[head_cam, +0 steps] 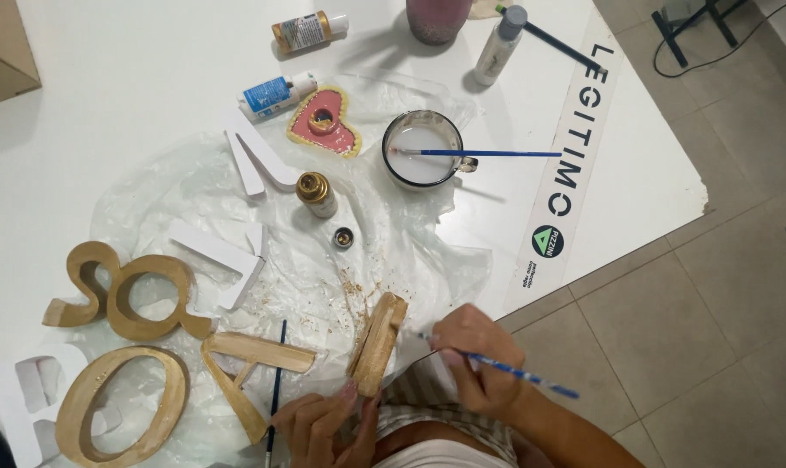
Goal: The person paints wooden letters with gold paint using a paintbrush. They dip the brush into a small container of gold paint and apply it to the surface of the letters, which are arranged on a white table covered with a plastic sheet. The person handles the letters one by one, turning them to paint different sides.
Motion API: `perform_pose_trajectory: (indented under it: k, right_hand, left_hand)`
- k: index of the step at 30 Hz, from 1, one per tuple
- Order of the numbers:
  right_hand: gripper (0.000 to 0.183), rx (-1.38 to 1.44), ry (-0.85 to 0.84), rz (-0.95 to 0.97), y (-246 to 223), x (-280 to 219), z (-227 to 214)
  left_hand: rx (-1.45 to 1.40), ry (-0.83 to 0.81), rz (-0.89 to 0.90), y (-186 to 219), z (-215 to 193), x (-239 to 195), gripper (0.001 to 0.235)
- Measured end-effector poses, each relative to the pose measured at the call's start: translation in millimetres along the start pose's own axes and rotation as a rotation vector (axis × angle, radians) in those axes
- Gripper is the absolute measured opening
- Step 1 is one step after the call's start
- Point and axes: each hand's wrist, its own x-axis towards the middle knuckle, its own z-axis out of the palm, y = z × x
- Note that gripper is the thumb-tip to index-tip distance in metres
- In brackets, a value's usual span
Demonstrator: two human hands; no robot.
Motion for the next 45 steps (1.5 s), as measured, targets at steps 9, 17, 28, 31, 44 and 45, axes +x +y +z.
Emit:
perform_pose_trajectory:
  k: [9, 17, 28, 31, 44, 45]
  right_hand:
    - [0.013, -0.004, -0.005, -0.034, 12.9, 16.0, -1.5]
    - [0.019, -0.064, -0.030, -0.039, 7.5, 39.3, -6.6]
    - [0.019, -0.004, -0.129, -0.047, 10.3, 13.9, 4.9]
    - [0.020, 0.016, -0.078, -0.014, 3.7, 28.4, -4.7]
    - [0.019, 0.166, -0.220, -0.055, -25.1, 18.4, -9.5]
    - [0.019, 0.168, -0.220, -0.053, -14.2, 10.8, -8.1]
  left_hand:
    - [-0.013, -0.008, -0.013, 6.7, -2.3, 6.2, 0.041]
    - [0.005, -0.027, -0.006, 3.9, -3.8, 5.0, 0.044]
    - [-0.020, -0.014, 0.004, 3.2, -1.6, 9.0, 0.040]
    - [-0.009, 0.007, -0.001, 3.5, -1.7, 5.3, 0.038]
    - [-0.005, 0.009, -0.002, 5.2, -1.2, 6.6, 0.037]
    - [-0.003, 0.007, -0.002, 5.5, -0.9, 6.5, 0.037]
